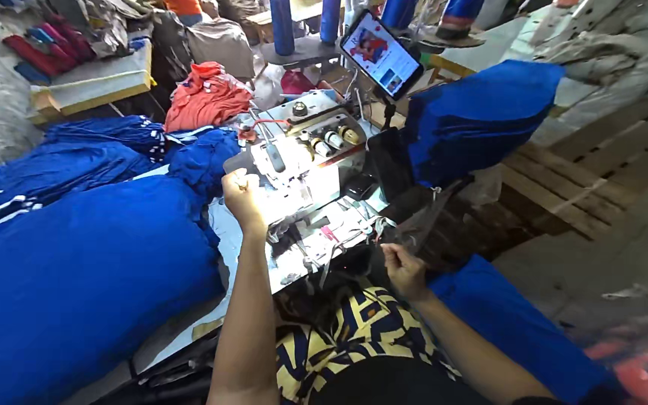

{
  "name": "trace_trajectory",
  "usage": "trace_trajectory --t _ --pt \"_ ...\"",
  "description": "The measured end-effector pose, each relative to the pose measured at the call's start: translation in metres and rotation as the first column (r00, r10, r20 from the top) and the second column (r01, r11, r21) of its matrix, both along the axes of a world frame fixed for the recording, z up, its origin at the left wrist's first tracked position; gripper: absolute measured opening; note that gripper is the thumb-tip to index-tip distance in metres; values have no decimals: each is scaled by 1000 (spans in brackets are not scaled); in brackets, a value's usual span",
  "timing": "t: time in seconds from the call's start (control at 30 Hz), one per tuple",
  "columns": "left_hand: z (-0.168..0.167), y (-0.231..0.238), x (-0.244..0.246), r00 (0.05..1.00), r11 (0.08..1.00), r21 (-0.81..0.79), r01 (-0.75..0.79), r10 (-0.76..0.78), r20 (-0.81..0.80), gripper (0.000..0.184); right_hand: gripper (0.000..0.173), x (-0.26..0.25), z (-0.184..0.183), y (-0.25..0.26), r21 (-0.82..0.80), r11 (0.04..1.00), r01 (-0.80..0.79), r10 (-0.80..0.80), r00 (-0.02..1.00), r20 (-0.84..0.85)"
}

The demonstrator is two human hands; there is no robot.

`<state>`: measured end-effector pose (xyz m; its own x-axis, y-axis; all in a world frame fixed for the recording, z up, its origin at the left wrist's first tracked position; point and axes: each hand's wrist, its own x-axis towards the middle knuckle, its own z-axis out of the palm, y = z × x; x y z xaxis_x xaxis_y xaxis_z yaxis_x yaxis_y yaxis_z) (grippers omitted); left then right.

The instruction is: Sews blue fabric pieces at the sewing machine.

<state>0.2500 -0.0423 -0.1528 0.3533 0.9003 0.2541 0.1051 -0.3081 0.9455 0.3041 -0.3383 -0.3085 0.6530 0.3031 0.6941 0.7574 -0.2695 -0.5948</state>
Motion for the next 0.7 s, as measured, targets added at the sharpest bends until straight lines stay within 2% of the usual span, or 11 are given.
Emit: trace_trajectory --t 0.07,0.13,0.17,0.23,0.27,0.33,0.4,0.43,0.53,0.7 --pt "1 0 1 999 1000 -22 13 -12 32 35 22 -6 -14 7 50 996 -75 77 997 -30" --pt "1 1 1 1000 1000 2 17 -17 23 34 18 -11 -16 14 35 984 -174 176 983 -54" --pt "1 2 0 1000 1000 15 15 -15 11 34 18 -13 -13 18 -15 972 -233 231 969 -81" --pt "0 3 1 1000 1000 27 11 -11 2 33 18 -16 -2 25 -213 906 -365 322 923 -212" --pt "0 3 2 1000 999 35 11 -11 0 31 20 -16 6 30 -352 821 -450 339 880 -334" --pt "0 2 2 1000 996 89 7 -5 -24 29 24 -10 26 48 -598 496 -629 285 769 -572" --pt "-1 3 3 999 987 161 1 7 -48 26 26 -7 39 70 -651 226 -725 204 688 -696" --pt "0 2 3 998 984 180 -6 16 -59 25 29 -8 41 76 -643 145 -752 141 659 -739" --pt "1 1 1 999 989 145 -8 15 -47 24 37 -16 29 80 -638 20 -770 38 639 -769" --pt "2 3 0 1000 996 85 -12 13 -17 29 35 -32 42 91 -685 -156 -712 109 677 -728"
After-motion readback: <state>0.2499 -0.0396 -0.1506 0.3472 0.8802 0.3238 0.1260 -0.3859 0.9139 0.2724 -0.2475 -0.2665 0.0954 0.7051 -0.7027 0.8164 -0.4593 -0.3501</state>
